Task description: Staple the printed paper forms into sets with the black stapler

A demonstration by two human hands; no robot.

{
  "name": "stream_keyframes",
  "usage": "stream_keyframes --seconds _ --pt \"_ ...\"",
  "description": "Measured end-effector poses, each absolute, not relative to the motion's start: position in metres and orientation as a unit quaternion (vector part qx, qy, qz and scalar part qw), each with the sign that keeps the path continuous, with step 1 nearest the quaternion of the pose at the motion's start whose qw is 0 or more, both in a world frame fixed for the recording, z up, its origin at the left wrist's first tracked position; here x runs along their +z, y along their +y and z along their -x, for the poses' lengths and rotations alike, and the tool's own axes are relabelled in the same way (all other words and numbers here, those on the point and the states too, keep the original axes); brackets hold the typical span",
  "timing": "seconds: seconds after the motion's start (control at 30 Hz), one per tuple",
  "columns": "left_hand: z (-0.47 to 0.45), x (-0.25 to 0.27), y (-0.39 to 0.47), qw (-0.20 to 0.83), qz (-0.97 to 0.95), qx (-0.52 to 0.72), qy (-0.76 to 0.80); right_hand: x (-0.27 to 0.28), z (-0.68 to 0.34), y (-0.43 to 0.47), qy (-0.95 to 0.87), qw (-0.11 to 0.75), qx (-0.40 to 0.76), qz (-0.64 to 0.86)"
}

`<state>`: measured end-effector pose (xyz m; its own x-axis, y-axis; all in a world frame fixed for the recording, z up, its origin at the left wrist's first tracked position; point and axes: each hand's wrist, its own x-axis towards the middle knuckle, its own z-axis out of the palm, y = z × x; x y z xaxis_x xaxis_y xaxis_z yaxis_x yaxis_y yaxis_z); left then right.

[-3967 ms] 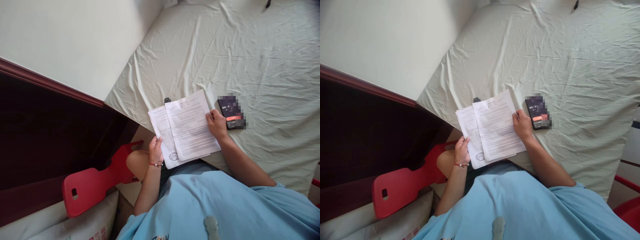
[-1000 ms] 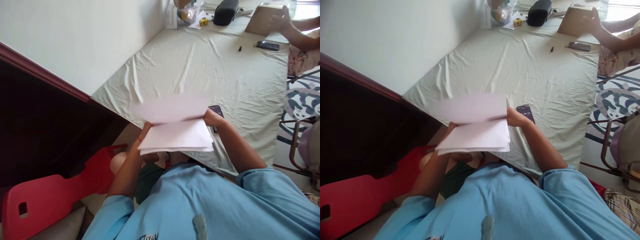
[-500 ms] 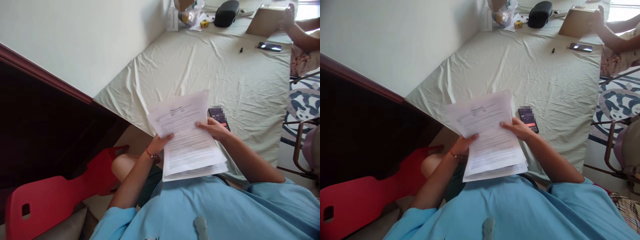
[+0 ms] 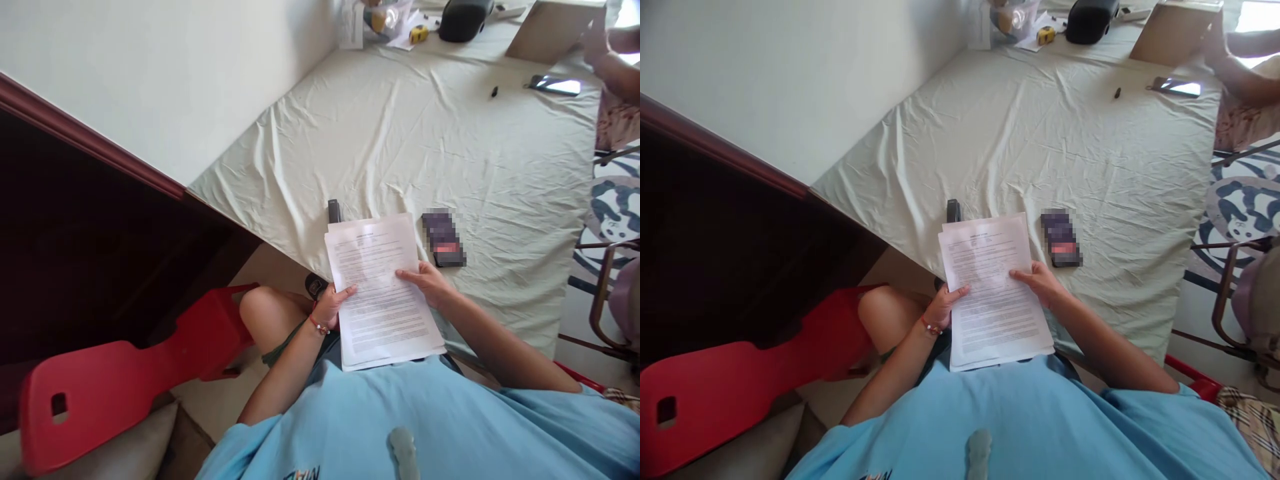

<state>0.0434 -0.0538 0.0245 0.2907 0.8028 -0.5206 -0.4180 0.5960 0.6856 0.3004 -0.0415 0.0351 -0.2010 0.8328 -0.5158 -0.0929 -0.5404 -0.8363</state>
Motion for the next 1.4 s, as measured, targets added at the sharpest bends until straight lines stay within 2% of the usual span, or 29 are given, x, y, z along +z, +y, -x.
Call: stream_keyframes --seconds 0.07,0.17,0.2,0.27,0.43,0.67,0.77,0.93,1.07,1.13,1.27,1.4 --pt "-0.042 0.024 -0.053 0.739 -0.279 0.403 0.461 0.042 -0.305 -0.032 -0.432 0.362 0.579 0.589" --pt "-0.041 0.029 -0.048 0.694 -0.370 0.401 0.470 0.068 -0.310 -0.012 -0.558 0.450 0.233 0.657" --pt "-0.042 0.031 -0.046 0.692 -0.386 0.393 0.467 0.080 -0.310 -0.006 -0.591 0.464 0.139 0.645" --pt "-0.043 0.036 -0.043 0.703 -0.398 0.377 0.454 0.105 -0.305 0.005 -0.682 0.438 0.046 0.583" --pt "-0.049 0.043 -0.042 0.697 -0.431 0.354 0.450 0.148 -0.290 0.027 -0.841 0.296 0.053 0.450" --pt "-0.049 0.039 -0.046 0.708 -0.420 0.353 0.444 0.156 -0.288 0.060 -0.871 0.166 0.234 0.400" --pt "-0.048 0.036 -0.048 0.702 -0.415 0.366 0.449 0.151 -0.284 0.072 -0.853 0.163 0.274 0.414" --pt "-0.043 0.031 -0.052 0.684 -0.446 0.357 0.454 0.140 -0.275 0.086 -0.842 0.168 0.273 0.434" --pt "-0.041 0.029 -0.055 0.676 -0.455 0.345 0.465 0.139 -0.268 0.088 -0.861 0.170 0.203 0.434" --pt "-0.042 0.030 -0.057 0.678 -0.456 0.340 0.466 0.139 -0.265 0.086 -0.872 0.147 0.175 0.432" --pt "-0.047 0.031 -0.058 0.655 -0.473 0.357 0.469 0.140 -0.260 0.080 -0.889 0.072 0.208 0.401" --pt "-0.051 0.032 -0.058 0.652 -0.470 0.359 0.475 0.143 -0.259 0.079 -0.879 0.101 0.203 0.420"
